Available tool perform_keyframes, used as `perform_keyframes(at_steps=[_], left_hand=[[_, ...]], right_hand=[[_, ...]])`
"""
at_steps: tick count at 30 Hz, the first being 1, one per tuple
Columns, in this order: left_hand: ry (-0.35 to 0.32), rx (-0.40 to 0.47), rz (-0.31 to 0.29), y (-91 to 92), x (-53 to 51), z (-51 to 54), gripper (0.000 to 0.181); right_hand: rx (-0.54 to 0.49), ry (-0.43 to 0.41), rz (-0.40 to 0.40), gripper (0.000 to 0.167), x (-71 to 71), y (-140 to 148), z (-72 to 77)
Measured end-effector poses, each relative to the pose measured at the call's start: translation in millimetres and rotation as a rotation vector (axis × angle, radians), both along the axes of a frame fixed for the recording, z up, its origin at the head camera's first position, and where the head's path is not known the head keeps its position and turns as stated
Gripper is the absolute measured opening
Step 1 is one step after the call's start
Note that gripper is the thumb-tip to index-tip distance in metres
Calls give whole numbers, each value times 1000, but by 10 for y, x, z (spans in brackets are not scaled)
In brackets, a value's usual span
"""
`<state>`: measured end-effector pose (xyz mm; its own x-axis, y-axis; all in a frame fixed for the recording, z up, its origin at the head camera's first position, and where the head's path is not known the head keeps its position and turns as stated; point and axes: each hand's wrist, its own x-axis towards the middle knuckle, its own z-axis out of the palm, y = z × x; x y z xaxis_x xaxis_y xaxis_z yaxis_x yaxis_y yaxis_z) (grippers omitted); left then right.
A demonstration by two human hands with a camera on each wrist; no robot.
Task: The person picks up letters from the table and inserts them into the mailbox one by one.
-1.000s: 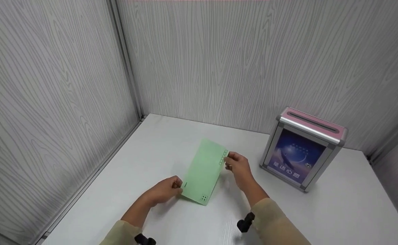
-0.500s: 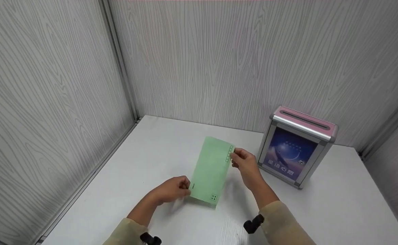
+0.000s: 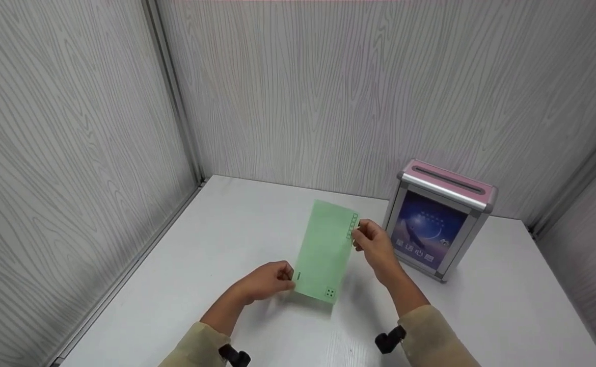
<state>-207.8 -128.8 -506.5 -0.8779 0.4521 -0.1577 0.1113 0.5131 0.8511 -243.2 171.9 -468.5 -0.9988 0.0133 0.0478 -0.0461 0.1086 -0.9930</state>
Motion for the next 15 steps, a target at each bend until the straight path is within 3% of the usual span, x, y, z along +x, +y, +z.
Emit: perform_keyframes(at_steps=[6, 10, 15], left_hand=[[-2, 27, -35, 135, -79, 11, 16], [4, 42, -26, 223, -134, 66, 15], [17, 123, -44, 319, -196, 137, 15]], right_hand=[[28, 0, -16, 22, 41, 91, 68], [47, -16, -26, 24, 65, 134, 93], [74, -42, -44, 23, 101, 179, 80]])
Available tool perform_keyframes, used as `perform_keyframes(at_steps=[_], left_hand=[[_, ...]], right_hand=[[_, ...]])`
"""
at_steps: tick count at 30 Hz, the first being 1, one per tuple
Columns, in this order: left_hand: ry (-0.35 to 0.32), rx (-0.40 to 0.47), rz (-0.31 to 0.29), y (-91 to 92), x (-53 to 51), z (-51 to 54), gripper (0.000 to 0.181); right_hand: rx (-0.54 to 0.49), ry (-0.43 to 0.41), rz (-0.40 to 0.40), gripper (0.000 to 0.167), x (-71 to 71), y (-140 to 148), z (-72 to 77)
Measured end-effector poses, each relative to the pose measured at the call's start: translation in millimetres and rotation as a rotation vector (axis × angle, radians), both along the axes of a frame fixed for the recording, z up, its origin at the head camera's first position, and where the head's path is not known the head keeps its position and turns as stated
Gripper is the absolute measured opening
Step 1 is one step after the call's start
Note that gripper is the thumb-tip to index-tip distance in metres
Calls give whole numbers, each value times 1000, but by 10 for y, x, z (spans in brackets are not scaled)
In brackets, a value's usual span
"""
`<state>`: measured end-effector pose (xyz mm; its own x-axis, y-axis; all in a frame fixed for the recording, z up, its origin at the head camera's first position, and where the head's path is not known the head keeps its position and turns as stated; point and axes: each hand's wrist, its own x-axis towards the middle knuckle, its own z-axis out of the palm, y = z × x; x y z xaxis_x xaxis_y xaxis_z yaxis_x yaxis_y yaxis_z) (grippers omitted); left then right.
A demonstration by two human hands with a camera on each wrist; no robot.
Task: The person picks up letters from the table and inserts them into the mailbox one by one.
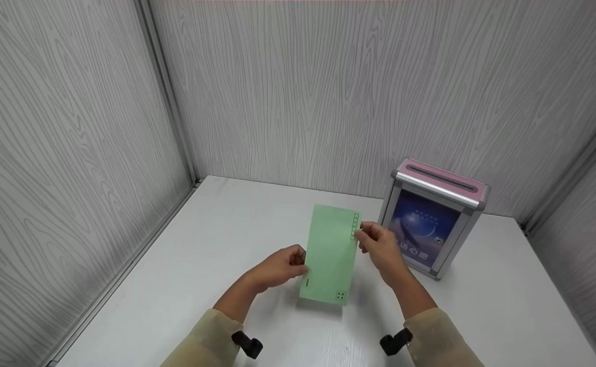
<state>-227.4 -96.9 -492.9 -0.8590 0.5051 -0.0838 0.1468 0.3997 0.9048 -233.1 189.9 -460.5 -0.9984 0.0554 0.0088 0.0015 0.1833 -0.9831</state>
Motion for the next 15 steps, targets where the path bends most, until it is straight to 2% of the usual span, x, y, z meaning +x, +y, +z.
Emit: perform_keyframes(at_steps=[4, 9, 15], left_hand=[[0, 27, -40, 55, -34, 30, 18], [-18, 29, -48, 133, -62, 68, 15], [15, 62, -82, 201, -99, 156, 20]], right_hand=[[15, -6, -4, 23, 27, 54, 6], [28, 4, -9, 24, 62, 143, 55], [11, 24, -5, 24, 112, 227, 145]])
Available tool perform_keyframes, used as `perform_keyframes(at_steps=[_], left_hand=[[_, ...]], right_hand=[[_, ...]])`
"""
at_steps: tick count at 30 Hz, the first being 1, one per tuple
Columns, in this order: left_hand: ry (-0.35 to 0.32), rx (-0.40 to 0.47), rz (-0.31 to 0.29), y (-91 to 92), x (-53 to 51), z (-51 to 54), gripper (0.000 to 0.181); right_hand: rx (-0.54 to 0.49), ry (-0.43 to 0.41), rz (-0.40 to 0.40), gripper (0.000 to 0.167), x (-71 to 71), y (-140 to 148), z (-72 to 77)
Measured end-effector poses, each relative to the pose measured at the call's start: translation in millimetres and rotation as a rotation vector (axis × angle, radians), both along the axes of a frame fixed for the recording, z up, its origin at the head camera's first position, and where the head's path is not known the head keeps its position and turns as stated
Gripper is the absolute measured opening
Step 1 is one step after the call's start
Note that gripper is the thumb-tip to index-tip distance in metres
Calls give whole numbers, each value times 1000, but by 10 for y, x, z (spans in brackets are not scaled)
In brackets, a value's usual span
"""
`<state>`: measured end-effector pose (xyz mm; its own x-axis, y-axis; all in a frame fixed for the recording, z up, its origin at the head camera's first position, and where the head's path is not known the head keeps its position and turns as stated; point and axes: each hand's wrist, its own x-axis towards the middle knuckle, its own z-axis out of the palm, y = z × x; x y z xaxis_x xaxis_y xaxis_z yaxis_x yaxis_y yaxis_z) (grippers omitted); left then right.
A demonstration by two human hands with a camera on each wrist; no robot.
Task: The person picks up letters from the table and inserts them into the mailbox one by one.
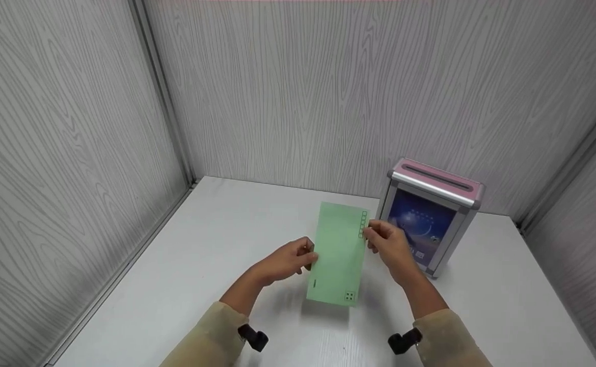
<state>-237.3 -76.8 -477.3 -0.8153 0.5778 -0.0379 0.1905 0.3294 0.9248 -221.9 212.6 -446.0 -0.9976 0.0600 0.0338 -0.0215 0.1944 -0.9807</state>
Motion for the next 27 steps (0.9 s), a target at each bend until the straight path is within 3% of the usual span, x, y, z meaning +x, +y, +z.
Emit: perform_keyframes(at_steps=[11, 23, 27], left_hand=[[161, -75, -70, 130, -60, 199, 25], [275, -31, 20, 299, -155, 500, 22], [276, -10, 21, 362, -186, 594, 17]], right_hand=[[-4, 18, 29, 26, 99, 100, 76], [4, 46, 70, 21, 162, 255, 122], [61, 55, 72, 23, 195, 338, 178]])
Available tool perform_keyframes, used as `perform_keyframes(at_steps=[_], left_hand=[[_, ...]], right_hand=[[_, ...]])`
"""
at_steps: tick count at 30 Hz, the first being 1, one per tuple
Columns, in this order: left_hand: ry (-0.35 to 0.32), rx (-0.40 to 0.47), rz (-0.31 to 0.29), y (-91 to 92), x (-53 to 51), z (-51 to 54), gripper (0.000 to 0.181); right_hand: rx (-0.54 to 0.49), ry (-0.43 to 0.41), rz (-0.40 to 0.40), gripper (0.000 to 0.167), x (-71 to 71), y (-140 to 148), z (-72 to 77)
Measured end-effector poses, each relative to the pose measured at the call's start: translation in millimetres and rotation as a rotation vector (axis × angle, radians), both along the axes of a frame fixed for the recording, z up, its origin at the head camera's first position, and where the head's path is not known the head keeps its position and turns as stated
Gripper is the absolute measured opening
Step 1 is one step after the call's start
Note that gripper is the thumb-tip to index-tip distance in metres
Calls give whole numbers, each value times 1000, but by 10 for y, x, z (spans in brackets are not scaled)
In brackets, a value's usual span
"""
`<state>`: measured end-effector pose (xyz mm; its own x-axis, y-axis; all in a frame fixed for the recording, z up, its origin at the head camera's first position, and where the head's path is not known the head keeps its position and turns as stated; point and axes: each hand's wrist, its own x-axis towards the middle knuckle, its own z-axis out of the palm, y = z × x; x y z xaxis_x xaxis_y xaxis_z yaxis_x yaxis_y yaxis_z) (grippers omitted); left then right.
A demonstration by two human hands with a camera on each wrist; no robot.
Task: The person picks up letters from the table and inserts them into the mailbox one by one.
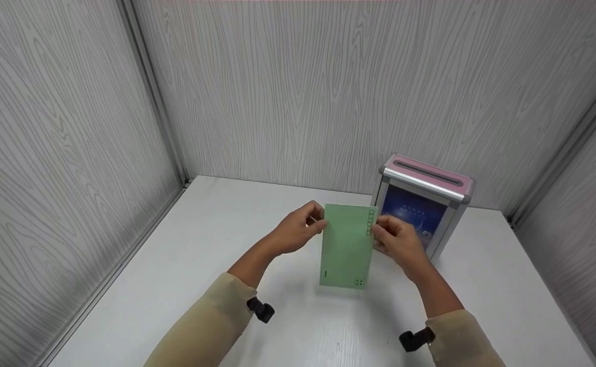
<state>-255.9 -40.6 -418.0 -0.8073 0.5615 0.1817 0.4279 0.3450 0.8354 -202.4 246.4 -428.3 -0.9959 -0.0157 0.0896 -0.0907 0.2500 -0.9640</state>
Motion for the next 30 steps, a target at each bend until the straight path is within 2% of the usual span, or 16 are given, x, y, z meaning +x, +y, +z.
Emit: perform_keyframes(at_steps=[9, 15, 19, 25, 30], left_hand=[[-7, 8, -16, 132, -39, 188, 14], [-11, 54, -7, 236, -41, 304, 13], [17, 88, 11, 365, -32, 394, 12], [71, 137, 48, 541, 31, 664, 13], [162, 178, 74, 639, 95, 917, 15]], right_hand=[[103, 49, -26, 22, 52, 136, 197], [161, 96, -47, 19, 79, 186, 384], [170, 123, -50, 23, 97, 270, 517], [236, 186, -102, 28, 177, 400, 773], [275, 327, -154, 24, 239, 438, 985]])
